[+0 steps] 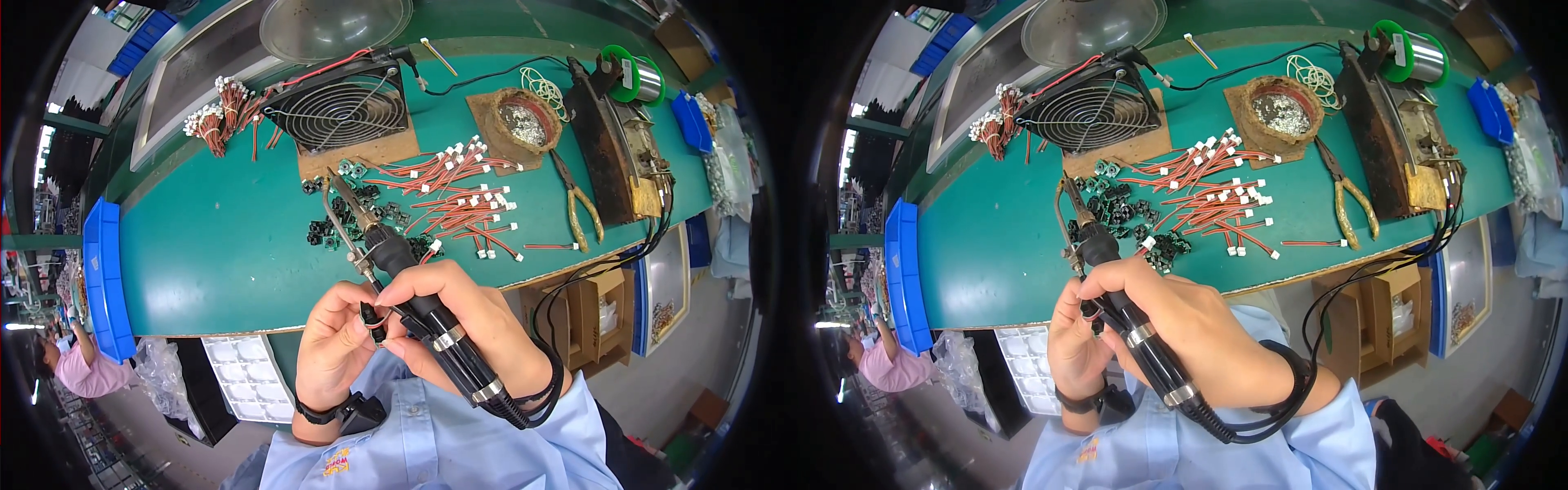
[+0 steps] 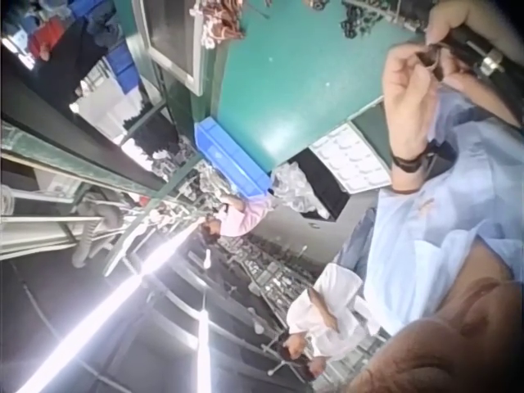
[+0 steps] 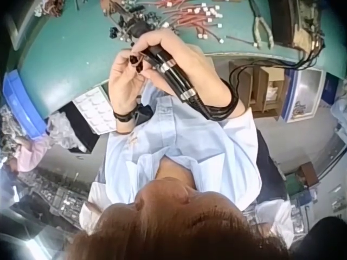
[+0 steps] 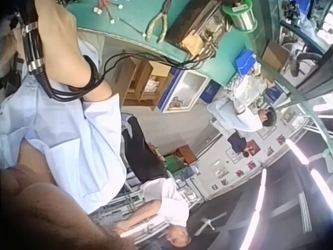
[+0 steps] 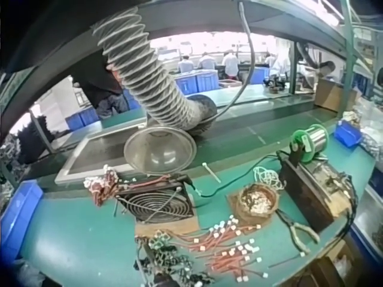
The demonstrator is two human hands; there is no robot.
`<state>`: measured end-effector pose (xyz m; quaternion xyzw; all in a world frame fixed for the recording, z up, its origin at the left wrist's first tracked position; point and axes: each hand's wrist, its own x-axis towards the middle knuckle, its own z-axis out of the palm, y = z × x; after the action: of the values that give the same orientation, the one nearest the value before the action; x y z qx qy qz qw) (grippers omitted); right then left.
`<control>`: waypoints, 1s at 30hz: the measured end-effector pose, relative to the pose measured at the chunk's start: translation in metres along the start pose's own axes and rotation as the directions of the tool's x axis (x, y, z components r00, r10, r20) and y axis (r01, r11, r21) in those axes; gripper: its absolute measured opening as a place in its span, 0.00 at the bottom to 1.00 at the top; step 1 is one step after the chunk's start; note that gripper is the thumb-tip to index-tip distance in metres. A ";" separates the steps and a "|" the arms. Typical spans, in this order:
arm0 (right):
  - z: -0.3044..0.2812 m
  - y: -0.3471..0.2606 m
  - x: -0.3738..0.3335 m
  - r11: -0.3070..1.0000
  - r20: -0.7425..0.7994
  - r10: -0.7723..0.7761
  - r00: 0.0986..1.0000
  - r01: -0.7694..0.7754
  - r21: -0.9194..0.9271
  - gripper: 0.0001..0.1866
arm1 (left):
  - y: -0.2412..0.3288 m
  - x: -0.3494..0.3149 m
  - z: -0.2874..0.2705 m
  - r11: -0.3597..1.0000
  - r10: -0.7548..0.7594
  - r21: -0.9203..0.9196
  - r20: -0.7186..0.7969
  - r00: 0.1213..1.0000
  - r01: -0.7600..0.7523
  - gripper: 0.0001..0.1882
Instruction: The person solders wires to circuit boards using a soldering iron, handling the items one at a time. After each board is soldered, they place it on the table and pick up a new board and wire to repeat the process.
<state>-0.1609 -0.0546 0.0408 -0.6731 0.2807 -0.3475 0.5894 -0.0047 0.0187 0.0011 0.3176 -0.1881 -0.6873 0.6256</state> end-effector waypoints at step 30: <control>-0.005 0.001 0.002 0.999 0.009 -0.035 0.999 0.035 -0.005 0.21 | -0.003 0.002 0.001 1.000 -0.015 -0.017 -0.019 1.000 0.015 0.12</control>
<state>-0.1638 -0.0591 0.0402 -0.6811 0.2668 -0.3540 0.5828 -0.0075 0.0173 -0.0002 0.3205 -0.1738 -0.6905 0.6248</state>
